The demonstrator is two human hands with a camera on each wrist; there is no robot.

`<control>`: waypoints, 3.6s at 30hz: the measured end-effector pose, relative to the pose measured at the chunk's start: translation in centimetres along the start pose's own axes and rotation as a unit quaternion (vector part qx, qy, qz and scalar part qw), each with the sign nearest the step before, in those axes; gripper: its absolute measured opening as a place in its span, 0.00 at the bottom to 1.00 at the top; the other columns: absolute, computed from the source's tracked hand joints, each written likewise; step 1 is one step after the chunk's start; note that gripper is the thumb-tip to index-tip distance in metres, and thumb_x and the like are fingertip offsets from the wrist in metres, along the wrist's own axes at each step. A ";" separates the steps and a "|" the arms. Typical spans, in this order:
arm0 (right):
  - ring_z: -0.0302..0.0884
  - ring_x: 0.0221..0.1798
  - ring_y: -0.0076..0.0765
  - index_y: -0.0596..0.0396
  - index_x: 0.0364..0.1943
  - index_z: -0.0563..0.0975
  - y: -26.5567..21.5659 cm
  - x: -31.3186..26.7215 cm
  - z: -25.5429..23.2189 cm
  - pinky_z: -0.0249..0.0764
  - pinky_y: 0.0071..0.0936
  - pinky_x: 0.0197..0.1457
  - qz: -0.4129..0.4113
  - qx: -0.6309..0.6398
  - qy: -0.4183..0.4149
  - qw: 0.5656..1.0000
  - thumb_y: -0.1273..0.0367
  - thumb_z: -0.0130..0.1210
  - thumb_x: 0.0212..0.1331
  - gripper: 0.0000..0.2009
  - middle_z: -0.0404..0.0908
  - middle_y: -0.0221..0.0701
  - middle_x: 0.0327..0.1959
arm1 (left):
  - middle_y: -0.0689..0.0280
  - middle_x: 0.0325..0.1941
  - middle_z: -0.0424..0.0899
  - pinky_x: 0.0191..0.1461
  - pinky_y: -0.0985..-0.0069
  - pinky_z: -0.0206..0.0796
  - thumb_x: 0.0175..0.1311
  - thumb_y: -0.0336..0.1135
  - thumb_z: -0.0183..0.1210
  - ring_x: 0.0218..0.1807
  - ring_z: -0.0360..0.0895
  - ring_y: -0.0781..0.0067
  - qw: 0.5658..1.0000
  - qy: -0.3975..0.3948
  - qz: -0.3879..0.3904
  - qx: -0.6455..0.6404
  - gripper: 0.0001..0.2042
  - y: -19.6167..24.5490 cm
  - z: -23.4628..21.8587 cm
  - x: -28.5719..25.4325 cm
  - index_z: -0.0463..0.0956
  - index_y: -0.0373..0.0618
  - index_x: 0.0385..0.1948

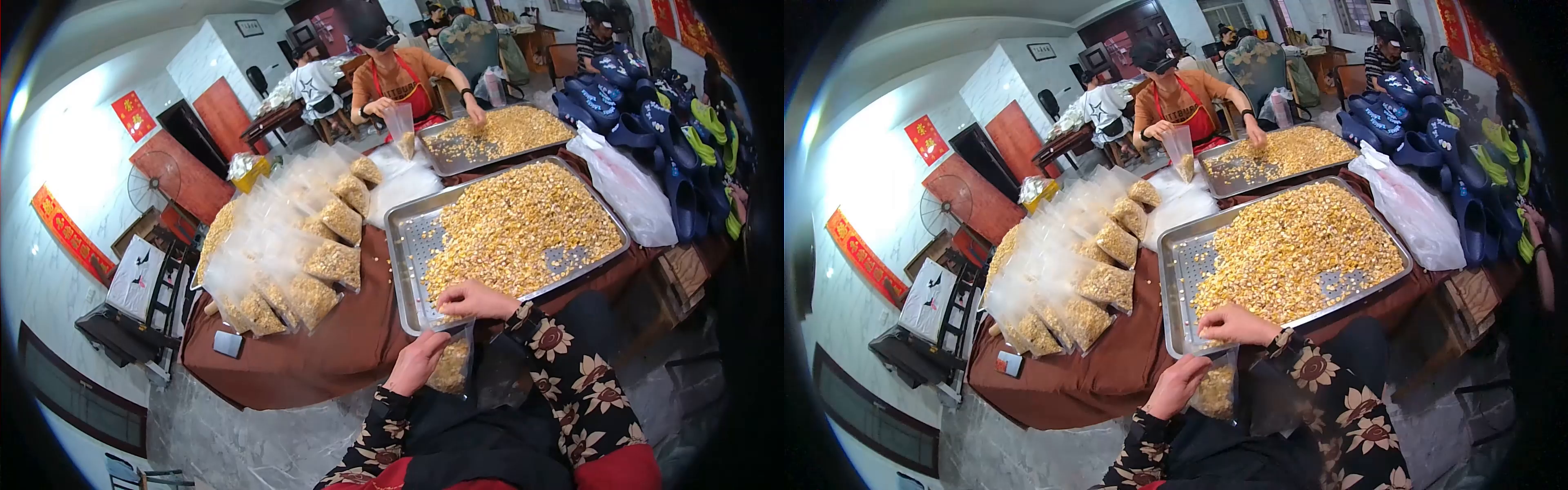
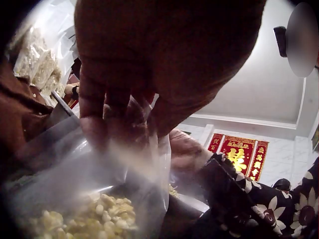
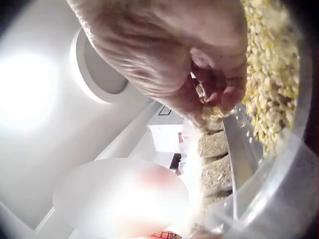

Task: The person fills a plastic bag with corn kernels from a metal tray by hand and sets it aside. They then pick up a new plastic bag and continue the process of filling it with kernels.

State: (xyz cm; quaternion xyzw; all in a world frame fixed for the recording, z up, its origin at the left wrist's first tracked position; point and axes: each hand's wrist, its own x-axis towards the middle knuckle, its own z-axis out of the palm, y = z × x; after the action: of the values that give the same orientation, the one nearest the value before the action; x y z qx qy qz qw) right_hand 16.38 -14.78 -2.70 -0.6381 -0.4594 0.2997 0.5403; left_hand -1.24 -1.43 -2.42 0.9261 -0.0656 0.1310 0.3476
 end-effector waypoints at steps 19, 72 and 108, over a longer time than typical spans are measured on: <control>0.79 0.37 0.49 0.59 0.36 0.81 0.3 -0.5 1.4 0.74 0.34 0.43 -0.075 -0.240 -0.063 0.966 0.69 0.57 0.52 0.10 0.82 0.41 0.32 | 0.56 0.35 0.76 0.42 0.69 0.69 0.60 0.25 0.56 0.39 0.77 0.53 1.000 0.011 -0.012 -0.011 0.09 -0.1 0.3 0.0 0.75 0.40 0.41; 0.81 0.35 0.41 0.58 0.34 0.82 -0.4 -0.8 -0.4 0.75 0.32 0.41 -0.018 -0.206 -0.080 0.975 0.65 0.55 0.50 0.12 0.83 0.42 0.31 | 0.54 0.35 0.75 0.39 0.65 0.68 0.63 0.28 0.54 0.38 0.76 0.48 1.000 -0.001 -0.005 -0.007 0.08 0.1 0.5 0.2 0.74 0.43 0.42; 0.75 0.40 0.52 0.60 0.26 0.79 5.1 -1.4 -5.1 0.70 0.45 0.46 0.043 -0.340 0.331 0.879 0.69 0.50 0.54 0.09 0.79 0.45 0.30 | 0.55 0.34 0.75 0.39 0.66 0.68 0.63 0.28 0.54 0.39 0.76 0.48 1.000 0.002 -0.018 -0.019 0.07 0.2 0.4 -0.2 0.74 0.44 0.42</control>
State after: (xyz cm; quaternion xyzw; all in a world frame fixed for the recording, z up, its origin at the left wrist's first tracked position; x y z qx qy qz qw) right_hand 21.68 -18.17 -6.61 -0.8638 -0.2993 -0.0808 0.3971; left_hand -1.36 -1.83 -2.61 0.9201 -0.0504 0.1252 0.3676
